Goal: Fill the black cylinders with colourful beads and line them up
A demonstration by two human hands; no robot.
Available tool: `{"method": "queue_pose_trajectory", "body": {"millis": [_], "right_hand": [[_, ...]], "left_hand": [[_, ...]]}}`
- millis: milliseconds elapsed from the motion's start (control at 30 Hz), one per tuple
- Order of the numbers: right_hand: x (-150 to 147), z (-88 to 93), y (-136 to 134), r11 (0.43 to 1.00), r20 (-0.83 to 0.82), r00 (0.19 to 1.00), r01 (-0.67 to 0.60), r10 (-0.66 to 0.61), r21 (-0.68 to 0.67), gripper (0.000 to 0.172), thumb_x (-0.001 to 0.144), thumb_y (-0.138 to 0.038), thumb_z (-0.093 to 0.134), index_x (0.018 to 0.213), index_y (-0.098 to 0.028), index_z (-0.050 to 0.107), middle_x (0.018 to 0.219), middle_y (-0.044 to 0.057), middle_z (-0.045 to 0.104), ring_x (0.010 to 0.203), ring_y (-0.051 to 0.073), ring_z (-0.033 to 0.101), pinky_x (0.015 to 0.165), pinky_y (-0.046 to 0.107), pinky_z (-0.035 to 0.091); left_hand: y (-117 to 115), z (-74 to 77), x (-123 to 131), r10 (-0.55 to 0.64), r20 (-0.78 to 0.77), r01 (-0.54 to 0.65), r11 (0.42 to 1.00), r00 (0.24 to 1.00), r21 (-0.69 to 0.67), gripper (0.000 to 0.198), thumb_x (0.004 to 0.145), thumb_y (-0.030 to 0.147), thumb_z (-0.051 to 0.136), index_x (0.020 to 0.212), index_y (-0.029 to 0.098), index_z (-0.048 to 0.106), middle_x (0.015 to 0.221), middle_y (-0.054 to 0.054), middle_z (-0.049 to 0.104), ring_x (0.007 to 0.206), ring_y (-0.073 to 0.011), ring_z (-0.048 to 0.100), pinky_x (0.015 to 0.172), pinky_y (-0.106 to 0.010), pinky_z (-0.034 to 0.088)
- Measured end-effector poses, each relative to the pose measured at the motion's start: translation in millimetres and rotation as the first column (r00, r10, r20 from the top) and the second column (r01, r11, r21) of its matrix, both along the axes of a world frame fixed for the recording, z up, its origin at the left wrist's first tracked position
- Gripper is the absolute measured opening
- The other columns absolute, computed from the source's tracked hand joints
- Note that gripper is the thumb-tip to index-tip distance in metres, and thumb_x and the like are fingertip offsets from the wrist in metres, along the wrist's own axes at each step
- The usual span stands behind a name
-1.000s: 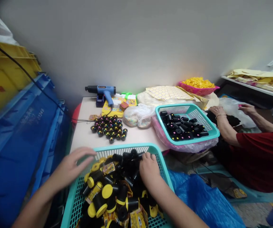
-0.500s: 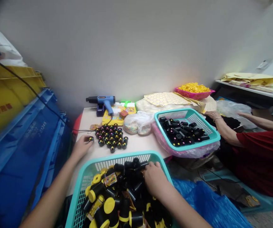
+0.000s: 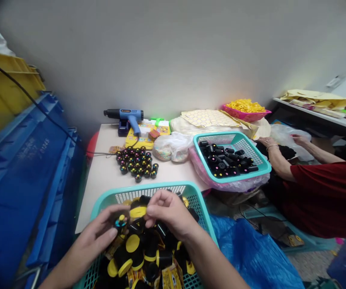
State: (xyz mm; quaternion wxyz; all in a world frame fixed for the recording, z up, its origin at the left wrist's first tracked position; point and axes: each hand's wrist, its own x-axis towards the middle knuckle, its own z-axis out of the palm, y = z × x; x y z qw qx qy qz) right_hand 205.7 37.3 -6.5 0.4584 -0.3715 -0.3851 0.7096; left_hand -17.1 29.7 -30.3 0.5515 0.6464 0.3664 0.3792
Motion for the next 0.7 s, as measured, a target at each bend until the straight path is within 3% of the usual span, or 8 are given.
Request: {"method": "queue_pose_trajectory", "body": {"millis": [167, 467, 567, 700], "right_hand": [[-23.5, -7.0, -9.4, 0.999, -0.061, 0.997, -0.052, 0.052, 0.001, 0.034, 0.079, -0.039, 0.074, 0.086, -0.019, 0.048, 0.052, -0.004, 0.066, 0.035, 0.006, 0.052, 0.038, 0.012, 0.037], [-32.1, -13.6, -13.0, 0.999, 0.020, 0.999, 0.025, -0.026, 0.021, 0.040, 0.076, -0.039, 0.077, 0.088, -0.021, 0.044, 0.051, -0.007, 0.063, 0.037, 0.005, 0.050, 0.040, 0.013, 0.039], [-34.3, -18.0, -12.8, 1.000, 0.028, 0.999, 0.015, -0.016, 0.022, 0.041, 0.076, -0.041, 0.076, 0.089, -0.021, 0.043, 0.051, -0.008, 0.062, 0.038, 0.006, 0.050, 0.041, 0.014, 0.039], [-34.2, -25.0, -12.6, 0.998, 0.056, 0.998, -0.042, 0.040, 0.042, 0.039, 0.078, -0.043, 0.074, 0.090, -0.022, 0.044, 0.053, -0.008, 0.059, 0.040, 0.006, 0.048, 0.043, 0.016, 0.038]], "left_hand": [[-11.4, -8.4, 5.8, 0.034, -0.023, -0.033, 0.999, 0.999, 0.038, 0.040, 0.094, 0.047, 0.044, 0.127, 0.026, 0.053, 0.127, -0.011, 0.060, 0.117, -0.0294, 0.058, 0.100, -0.047, 0.048], [-18.5, -10.7, 11.6, 0.039, -0.040, -0.033, 0.987, 0.998, 0.160, 0.043, 0.097, 0.041, 0.034, 0.135, 0.025, 0.044, 0.130, -0.012, 0.056, 0.119, -0.0306, 0.055, 0.096, -0.046, 0.050], [-18.8, -12.0, 16.1, 0.107, -0.080, -0.085, 0.966, 0.991, 0.243, 0.042, 0.097, 0.039, 0.033, 0.138, 0.029, 0.037, 0.133, -0.011, 0.052, 0.122, -0.0289, 0.052, 0.097, -0.045, 0.048], [-16.9, -12.0, 20.0, 0.238, -0.147, -0.160, 0.897, 0.960, 0.412, 0.039, 0.097, 0.032, 0.035, 0.135, 0.028, 0.034, 0.125, -0.010, 0.055, 0.113, -0.0260, 0.056, 0.092, -0.042, 0.049]]}}
